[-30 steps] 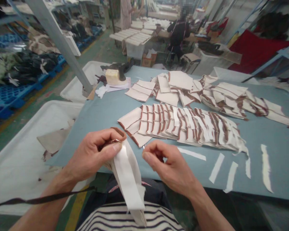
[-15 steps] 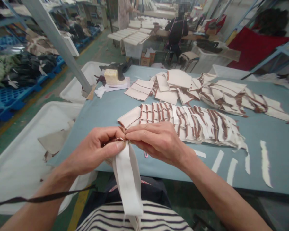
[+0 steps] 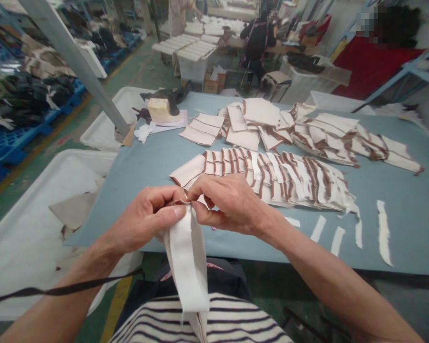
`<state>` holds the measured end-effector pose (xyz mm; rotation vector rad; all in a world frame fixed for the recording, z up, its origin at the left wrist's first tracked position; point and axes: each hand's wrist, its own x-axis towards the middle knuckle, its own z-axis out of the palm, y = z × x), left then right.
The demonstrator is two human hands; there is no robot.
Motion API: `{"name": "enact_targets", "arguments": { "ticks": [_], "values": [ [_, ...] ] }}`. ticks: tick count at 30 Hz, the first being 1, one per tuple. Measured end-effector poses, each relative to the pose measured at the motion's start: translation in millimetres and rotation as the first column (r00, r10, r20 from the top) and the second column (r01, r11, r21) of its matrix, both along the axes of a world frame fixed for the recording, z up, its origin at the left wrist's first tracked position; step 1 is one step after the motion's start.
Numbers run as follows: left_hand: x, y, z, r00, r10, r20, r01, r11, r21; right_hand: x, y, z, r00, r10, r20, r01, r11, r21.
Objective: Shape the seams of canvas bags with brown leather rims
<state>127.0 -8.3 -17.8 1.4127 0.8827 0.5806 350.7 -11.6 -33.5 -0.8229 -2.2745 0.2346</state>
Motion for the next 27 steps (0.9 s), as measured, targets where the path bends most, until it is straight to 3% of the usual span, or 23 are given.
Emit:
{"name": "enact_targets", "arguments": {
  "ticks": [4, 8, 12, 14, 19, 24, 27],
  "values": [
    [0, -2, -5.4, 0.999, 0.038, 0.012, -0.038, 0.999, -0.004, 1, 3, 4.6, 0.993, 0.068, -0.091, -0.088, 0.969, -0.229],
    [5, -7, -4.8, 0.993, 0.114, -0.021, -0.110, 0.986, 0.126, 0, 1, 10.3, 0.987, 0.072, -0.145, -0.124, 0.909, -0.397],
    [15, -14, -4.0, 0.943, 0.300, -0.142, -0.223, 0.890, 0.398, -4, -8, 10.9, 0.986, 0.015, -0.165, -0.093, 0.875, -0.475],
    [17, -15, -4.6, 0.919, 0.345, -0.188, -0.226, 0.856, 0.465, -6, -12, 7.1, 0.975, -0.021, -0.219, -0.100, 0.846, -0.523],
    [4, -12, -0.1, 0.953, 0.137, -0.271, -0.021, 0.920, 0.391, -5, -19, -0.3, 0.957, -0.107, -0.269, -0.090, 0.772, -0.629],
    [-20, -5, 15.8, 0.943, -0.097, -0.318, 0.203, 0.925, 0.322, -9, -26, 13.4, 0.982, -0.078, -0.173, -0.032, 0.830, -0.557],
    [-27, 3, 20.6, 0.946, -0.161, -0.281, 0.236, 0.936, 0.262, -16, -32, 21.5, 0.979, -0.098, -0.176, -0.009, 0.852, -0.524]
  ]
}}
